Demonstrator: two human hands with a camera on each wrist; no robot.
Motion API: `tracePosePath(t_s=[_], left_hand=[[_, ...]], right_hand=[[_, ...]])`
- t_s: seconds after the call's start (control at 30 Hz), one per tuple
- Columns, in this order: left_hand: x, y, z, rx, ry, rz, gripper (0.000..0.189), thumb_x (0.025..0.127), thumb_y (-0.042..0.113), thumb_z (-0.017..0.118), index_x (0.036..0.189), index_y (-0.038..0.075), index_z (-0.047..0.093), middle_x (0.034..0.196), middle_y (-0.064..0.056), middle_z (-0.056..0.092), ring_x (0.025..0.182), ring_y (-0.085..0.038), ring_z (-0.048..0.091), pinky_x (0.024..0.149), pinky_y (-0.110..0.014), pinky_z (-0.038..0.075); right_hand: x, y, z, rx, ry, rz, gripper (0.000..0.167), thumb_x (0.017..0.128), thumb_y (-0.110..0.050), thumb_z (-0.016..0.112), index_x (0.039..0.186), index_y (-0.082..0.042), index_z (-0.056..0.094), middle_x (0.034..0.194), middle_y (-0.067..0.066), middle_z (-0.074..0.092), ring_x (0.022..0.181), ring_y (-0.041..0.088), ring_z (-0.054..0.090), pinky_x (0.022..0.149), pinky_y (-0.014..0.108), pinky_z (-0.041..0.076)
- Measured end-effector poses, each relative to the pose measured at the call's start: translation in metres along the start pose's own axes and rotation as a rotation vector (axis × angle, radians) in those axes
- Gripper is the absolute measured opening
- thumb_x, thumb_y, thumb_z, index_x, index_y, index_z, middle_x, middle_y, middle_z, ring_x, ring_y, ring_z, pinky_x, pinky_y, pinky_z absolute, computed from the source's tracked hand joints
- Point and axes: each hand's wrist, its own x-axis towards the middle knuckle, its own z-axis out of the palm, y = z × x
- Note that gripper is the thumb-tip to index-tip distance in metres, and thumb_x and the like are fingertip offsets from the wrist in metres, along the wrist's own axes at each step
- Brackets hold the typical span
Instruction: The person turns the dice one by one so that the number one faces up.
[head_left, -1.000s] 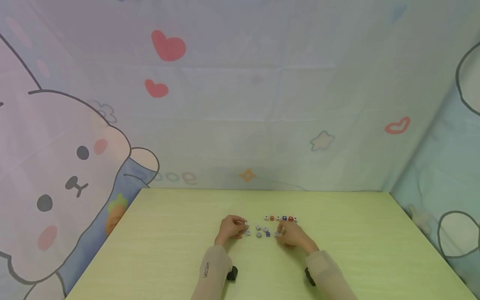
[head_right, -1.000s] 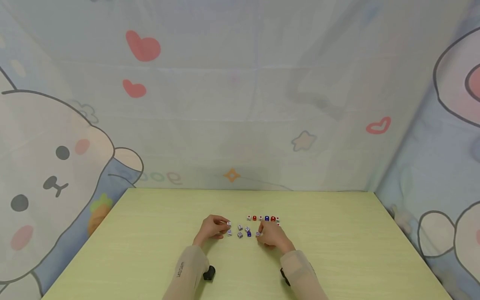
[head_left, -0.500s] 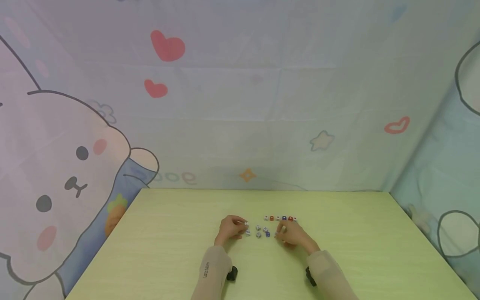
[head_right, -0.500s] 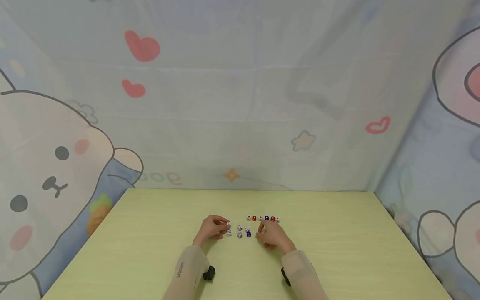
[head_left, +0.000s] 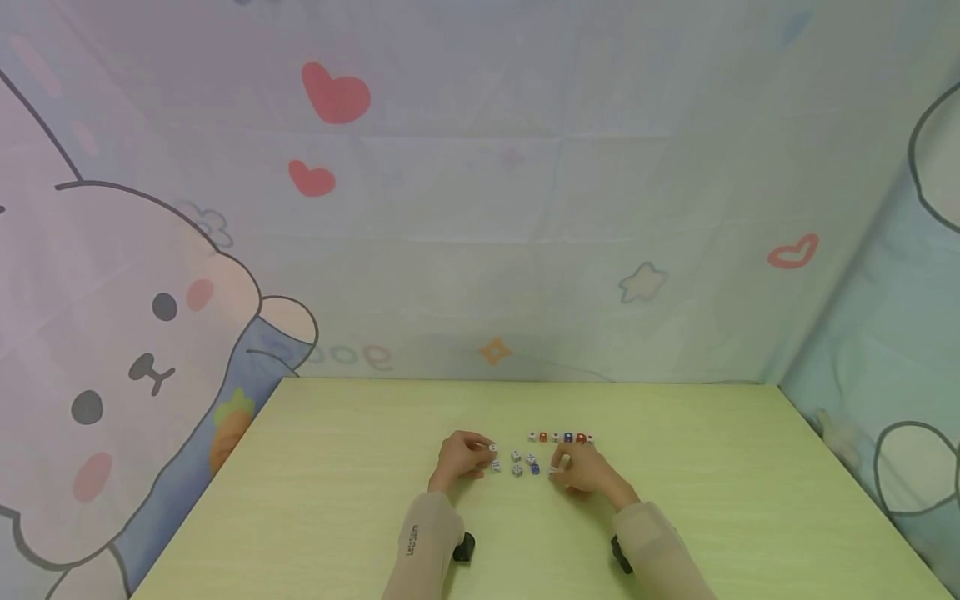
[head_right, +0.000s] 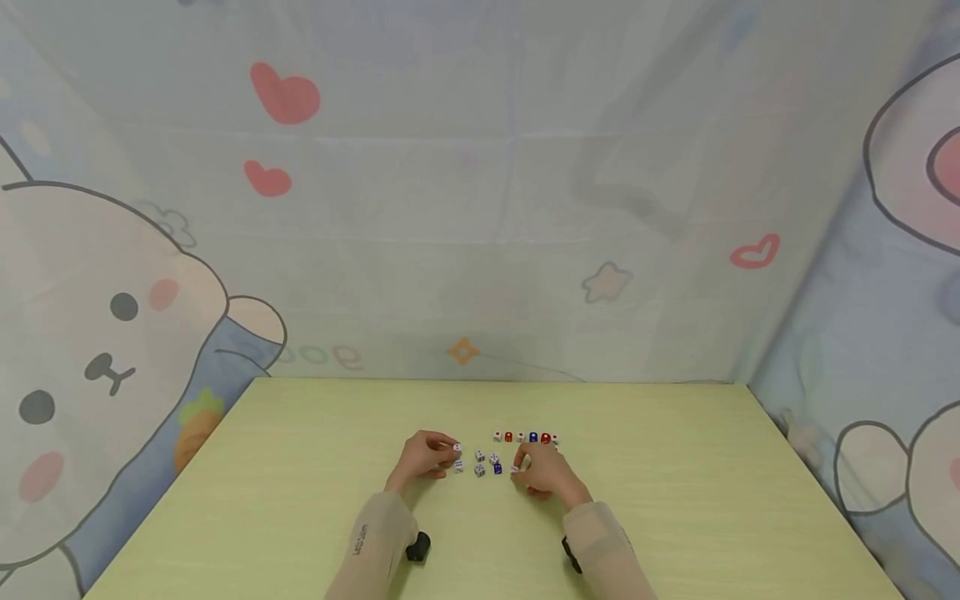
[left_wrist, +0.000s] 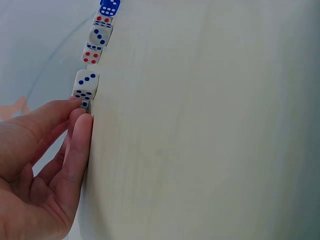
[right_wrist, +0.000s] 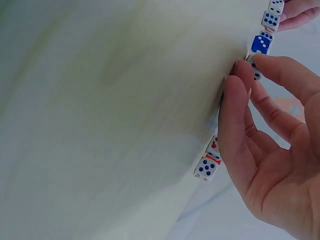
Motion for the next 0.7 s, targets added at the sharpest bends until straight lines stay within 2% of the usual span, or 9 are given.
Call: tracePosePath(t_s=[0.17, 0.53, 0.7], left_hand=[[-0.0012, 0.0009, -0.0002, 0.003, 0.002, 0.005, 0.024, 0.079, 0.012, 0.067, 0.101, 0.004, 0.066, 0.089, -0.011, 0.064, 0.055, -0.005, 0.058, 0.052, -0.023, 0.054], [-0.004, 0.0043, -0.0013, 0.002, 0.001, 0.004, 0.024, 0.079, 0.011, 0.066, 0.101, 0.003, 0.065, 0.09, -0.012, 0.064, 0.057, -0.005, 0.058, 0.052, -0.022, 0.054], [-0.0048, 0.0051, -0.0011, 0.008, 0.001, 0.007, 0.024, 0.079, 0.011, 0.067, 0.101, 0.003, 0.066, 0.089, -0.012, 0.064, 0.054, -0.005, 0.057, 0.052, -0.022, 0.054]], right_hand=[[0.0007, 0.001, 0.0007, -0.016, -0.006, -0.007, 0.014, 0.079, -0.011, 0.065, 0.09, -0.006, 0.058, 0.059, 0.003, 0.053, 0.046, 0.012, 0.048, 0.04, 0.022, 0.045], [0.0011, -0.0004, 0.0016, -0.095, -0.018, -0.101, 0.013, 0.08, -0.011, 0.064, 0.092, -0.01, 0.061, 0.049, 0.0, 0.048, 0.039, 0.006, 0.038, 0.036, 0.017, 0.034], [0.0013, 0.0003, 0.0016, -0.083, -0.015, -0.106, 0.01, 0.08, -0.01, 0.063, 0.09, -0.011, 0.06, 0.048, 0.0, 0.048, 0.039, 0.007, 0.039, 0.036, 0.017, 0.034]])
